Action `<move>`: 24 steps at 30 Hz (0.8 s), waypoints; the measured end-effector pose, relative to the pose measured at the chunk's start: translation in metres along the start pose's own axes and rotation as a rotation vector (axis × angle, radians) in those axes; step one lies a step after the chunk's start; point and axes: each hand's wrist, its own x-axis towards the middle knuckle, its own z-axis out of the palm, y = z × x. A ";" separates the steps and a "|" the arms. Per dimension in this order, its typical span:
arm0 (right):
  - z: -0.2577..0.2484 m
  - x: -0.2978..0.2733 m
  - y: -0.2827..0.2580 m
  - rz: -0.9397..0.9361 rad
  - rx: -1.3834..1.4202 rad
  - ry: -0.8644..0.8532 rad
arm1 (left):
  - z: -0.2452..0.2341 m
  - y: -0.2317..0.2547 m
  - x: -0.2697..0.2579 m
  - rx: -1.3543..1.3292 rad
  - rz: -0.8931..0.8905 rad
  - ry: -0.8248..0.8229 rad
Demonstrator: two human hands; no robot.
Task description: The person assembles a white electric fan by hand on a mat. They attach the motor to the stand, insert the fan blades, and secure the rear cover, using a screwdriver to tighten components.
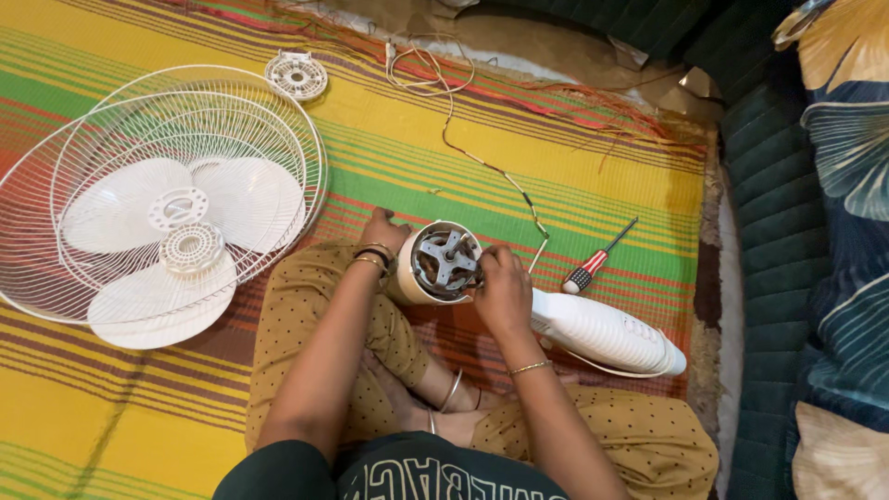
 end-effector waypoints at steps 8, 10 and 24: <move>0.014 -0.003 0.015 -0.040 -0.133 -0.161 | 0.046 -0.055 0.022 -0.474 -0.228 -0.385; 0.019 -0.003 0.020 -0.005 -0.115 -0.207 | 0.058 -0.057 0.022 -0.879 -0.406 -0.591; -0.013 -0.043 0.006 -0.108 0.128 0.289 | -0.005 0.028 -0.038 -1.566 0.193 -0.351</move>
